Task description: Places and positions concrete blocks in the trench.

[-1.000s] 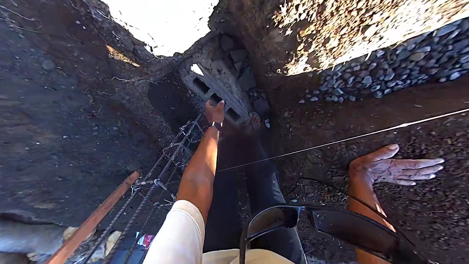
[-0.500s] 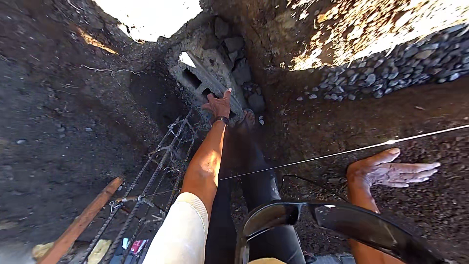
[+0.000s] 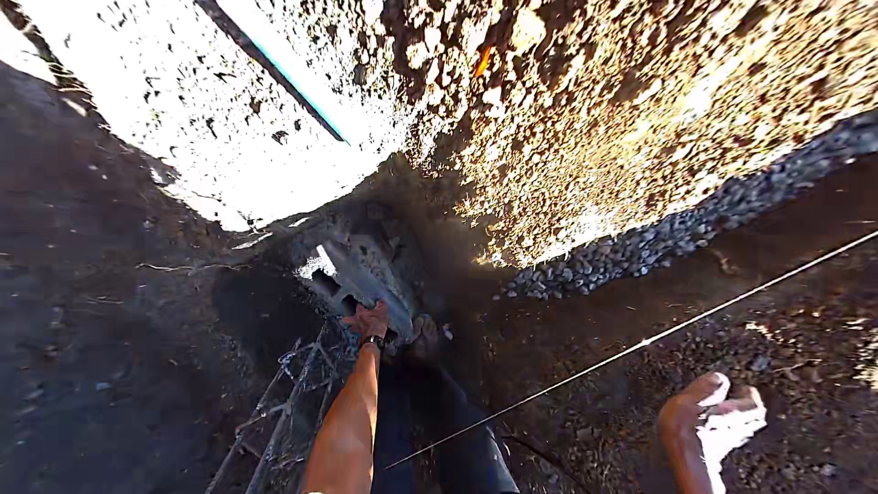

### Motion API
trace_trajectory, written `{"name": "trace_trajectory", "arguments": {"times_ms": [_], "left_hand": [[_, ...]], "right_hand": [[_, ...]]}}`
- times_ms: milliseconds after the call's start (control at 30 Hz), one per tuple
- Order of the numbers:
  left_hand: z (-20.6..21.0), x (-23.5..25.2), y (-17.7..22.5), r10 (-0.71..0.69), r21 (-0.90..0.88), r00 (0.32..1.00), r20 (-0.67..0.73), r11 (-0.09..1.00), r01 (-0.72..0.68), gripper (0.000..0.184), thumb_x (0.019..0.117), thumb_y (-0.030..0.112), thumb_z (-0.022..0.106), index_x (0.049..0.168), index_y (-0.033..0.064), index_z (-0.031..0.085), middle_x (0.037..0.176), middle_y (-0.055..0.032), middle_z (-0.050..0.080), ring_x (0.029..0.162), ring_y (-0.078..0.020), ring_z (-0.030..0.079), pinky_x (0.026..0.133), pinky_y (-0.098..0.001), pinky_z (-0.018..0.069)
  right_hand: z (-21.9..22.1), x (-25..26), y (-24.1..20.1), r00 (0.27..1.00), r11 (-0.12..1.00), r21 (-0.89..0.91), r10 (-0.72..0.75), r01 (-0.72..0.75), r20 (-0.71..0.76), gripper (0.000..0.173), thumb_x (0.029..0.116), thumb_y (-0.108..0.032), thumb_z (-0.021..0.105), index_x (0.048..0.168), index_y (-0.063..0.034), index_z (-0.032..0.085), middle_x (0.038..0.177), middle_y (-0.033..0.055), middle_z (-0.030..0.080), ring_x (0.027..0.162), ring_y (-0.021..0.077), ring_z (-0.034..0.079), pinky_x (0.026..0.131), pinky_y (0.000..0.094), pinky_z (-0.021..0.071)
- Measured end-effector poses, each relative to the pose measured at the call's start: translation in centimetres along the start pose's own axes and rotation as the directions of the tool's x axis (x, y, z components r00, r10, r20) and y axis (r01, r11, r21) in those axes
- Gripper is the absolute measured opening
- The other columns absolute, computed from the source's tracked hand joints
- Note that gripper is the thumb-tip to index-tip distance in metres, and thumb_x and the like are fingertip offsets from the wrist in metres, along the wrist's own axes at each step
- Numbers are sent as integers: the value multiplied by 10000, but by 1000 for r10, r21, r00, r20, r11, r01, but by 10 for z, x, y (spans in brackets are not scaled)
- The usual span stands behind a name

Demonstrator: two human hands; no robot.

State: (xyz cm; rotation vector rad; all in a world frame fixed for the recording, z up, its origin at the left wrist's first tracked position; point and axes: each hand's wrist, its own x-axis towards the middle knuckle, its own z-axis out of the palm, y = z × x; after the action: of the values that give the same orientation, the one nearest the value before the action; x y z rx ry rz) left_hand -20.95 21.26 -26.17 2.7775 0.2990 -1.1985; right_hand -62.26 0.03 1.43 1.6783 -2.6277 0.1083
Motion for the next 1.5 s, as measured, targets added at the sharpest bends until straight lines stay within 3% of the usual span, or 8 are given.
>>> {"name": "trace_trajectory", "arguments": {"times_ms": [67,167,333,433,567,733,1100,1500], "left_hand": [[-9,4,-2,24,-19,999,22,1000,-23,690,825,569,775,1307,86,672,1535,-361,357,1364,-538,427,1055,-608,458],[-19,3,-5,40,-22,998,44,999,-39,646,827,550,778,1270,87,694,1517,-349,397,1365,-529,432,1053,-613,454],[-44,-2,3,10,-45,995,102,999,-6,629,851,543,765,1279,88,686,1538,-337,370,1373,-497,435,1076,-582,446],[-61,-2,0,60,-113,990,127,993,-46,605,864,504,777,1252,48,691,1444,-326,495,1341,-482,480,1075,-579,453],[-84,9,-9,141,-170,978,154,979,-114,541,882,564,724,1173,107,734,1219,-214,688,1236,-440,581,1008,-625,480],[-112,6,-13,151,-260,968,200,961,-96,609,836,660,696,1202,175,726,1284,-185,662,1279,-442,538,990,-684,454],[-150,-49,-2,21,-471,923,384,864,176,610,818,603,744,1181,115,715,1179,-131,707,1119,-287,657,926,-559,531],[-165,-112,10,-73,-707,854,515,527,472,643,794,523,810,1295,144,674,1251,-114,701,1163,-276,667,943,-536,567]], "right_hand": [[-24,18,-57,941,932,142,-318,333,-118,702,1065,-455,432,1494,101,417,1546,330,405,1493,384,372,1260,411,284],[-38,25,-181,767,749,205,-642,630,-14,685,1036,-467,454,1450,78,482,1559,353,363,1499,455,319,1250,495,283],[31,37,-312,520,524,131,-851,841,68,848,1027,-594,362,1625,-9,226,1686,300,112,1574,451,107,1266,634,131],[65,40,-351,491,500,73,-864,863,109,937,986,-684,339,1655,-60,138,1705,270,68,1580,466,29,1239,713,43],[109,44,-356,536,538,59,-843,841,53,1011,935,-807,296,1675,-149,95,1725,202,72,1586,441,36,1203,769,40],[112,48,-355,537,539,38,-842,841,55,1020,935,-808,293,1675,-138,87,1721,219,69,1579,463,37,1195,774,30],[100,42,-365,580,585,31,-809,811,93,1080,906,-850,268,1670,-107,95,1717,227,87,1579,462,46,1199,765,29],[102,46,-365,581,589,34,-804,808,125,1108,894,-858,291,1667,-88,105,1714,230,98,1575,474,52,1187,785,10]]}}
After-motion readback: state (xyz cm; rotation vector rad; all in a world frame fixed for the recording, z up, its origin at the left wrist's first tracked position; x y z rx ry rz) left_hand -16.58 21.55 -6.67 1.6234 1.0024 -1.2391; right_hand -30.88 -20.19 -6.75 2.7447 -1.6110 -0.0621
